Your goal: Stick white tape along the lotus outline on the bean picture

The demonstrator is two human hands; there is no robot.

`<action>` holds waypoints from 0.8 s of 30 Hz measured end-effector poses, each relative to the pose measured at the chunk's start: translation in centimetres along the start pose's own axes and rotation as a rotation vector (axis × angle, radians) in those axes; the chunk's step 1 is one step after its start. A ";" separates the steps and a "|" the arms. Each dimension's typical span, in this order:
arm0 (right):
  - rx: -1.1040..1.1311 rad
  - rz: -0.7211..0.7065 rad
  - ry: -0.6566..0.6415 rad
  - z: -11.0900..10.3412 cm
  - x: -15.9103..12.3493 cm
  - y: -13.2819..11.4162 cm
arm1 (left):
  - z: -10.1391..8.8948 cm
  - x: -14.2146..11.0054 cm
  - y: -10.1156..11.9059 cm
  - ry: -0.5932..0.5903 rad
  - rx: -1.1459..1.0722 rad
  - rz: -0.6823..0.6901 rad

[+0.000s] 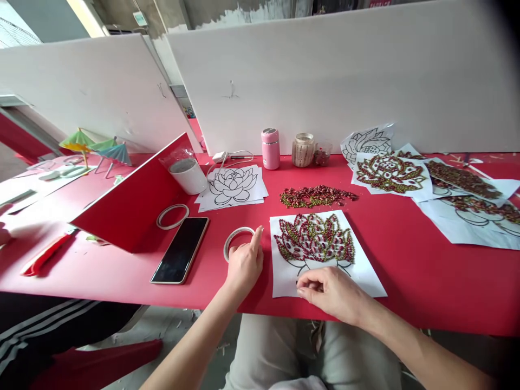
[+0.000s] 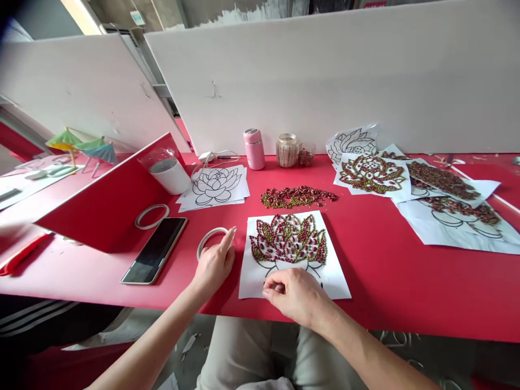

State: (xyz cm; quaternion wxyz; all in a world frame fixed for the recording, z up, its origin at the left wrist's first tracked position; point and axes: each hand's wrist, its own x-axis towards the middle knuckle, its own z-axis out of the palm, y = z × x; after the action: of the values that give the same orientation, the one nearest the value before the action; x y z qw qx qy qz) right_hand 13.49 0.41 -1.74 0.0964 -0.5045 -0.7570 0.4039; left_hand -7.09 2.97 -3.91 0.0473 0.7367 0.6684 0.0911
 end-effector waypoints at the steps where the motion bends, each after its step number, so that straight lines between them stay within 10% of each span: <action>1: 0.008 -0.005 0.003 0.0 0.0 0.1 | -0.1 0.3 0.0 -0.015 0.019 -0.002; 13: 0.099 -0.040 0.022 0.0 -0.4 0.6 | -0.8 2.7 -0.6 -0.069 0.035 0.030; 24: 0.115 -0.042 0.009 -0.1 -0.7 0.7 | -1.0 -0.9 1.8 -0.055 -0.473 -0.115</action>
State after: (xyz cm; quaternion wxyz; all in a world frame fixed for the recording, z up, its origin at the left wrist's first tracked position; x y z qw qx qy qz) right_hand 14.36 -0.04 -1.92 0.1372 -0.4840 -0.7427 0.4420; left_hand -5.62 1.88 -2.70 0.2416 0.6682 0.6676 0.2222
